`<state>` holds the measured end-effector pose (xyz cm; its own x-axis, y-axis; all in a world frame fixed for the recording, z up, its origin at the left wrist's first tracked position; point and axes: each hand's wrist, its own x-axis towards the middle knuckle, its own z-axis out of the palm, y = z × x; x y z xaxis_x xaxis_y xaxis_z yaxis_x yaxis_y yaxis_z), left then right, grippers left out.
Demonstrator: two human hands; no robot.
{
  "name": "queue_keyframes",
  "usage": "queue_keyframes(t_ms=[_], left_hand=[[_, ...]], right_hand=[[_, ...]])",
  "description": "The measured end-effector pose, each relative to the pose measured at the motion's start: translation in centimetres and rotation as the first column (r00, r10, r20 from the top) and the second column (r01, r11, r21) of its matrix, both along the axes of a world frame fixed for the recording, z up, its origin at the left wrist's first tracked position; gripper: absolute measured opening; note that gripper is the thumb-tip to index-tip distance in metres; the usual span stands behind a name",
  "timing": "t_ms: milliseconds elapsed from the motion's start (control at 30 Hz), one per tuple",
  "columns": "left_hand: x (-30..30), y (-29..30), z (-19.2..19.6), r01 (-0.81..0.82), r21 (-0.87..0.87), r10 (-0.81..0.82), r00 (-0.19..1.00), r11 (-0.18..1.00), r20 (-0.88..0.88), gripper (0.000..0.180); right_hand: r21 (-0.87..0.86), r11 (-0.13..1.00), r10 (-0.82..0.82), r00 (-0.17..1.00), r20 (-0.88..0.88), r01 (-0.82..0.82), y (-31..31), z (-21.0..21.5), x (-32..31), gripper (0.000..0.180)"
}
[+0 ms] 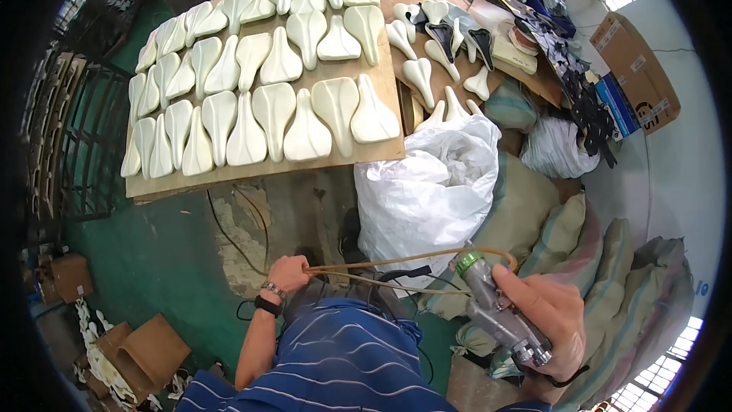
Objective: The person uses a spray gun to apply white paint to rows of shoe lasts arranged on a wooden board. They repeatedly lift the board, spray the parts, and place the board onto a multi-tiered drying rack. The person also handles the spray gun and its hose during the process.
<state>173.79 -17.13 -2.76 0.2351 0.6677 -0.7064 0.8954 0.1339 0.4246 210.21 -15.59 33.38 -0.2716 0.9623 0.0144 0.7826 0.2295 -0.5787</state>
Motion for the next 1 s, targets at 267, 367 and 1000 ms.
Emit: queue_keyframes(t_ms=[267,367,1000], left_hand=[[0.3,-0.2,0.2,-0.013,-0.026,0.013,0.999,1.000,-0.030,0.021],[0.7,-0.1,0.6,-0.013,-0.022,0.012,1.000,1.000,-0.024,0.021],[0.7,0.3,-0.8,0.062,-0.004,-0.062,0.998,0.998,0.005,0.017]], right_hand=[[0.056,0.991,-0.124,0.991,0.042,0.122,1.4,-0.5,1.6,0.063],[-0.122,0.987,-0.097,0.993,0.074,0.105,1.1,-0.2,2.5,0.063],[-0.108,0.984,-0.136,0.990,0.029,0.138,-1.9,0.1,2.5,0.060]])
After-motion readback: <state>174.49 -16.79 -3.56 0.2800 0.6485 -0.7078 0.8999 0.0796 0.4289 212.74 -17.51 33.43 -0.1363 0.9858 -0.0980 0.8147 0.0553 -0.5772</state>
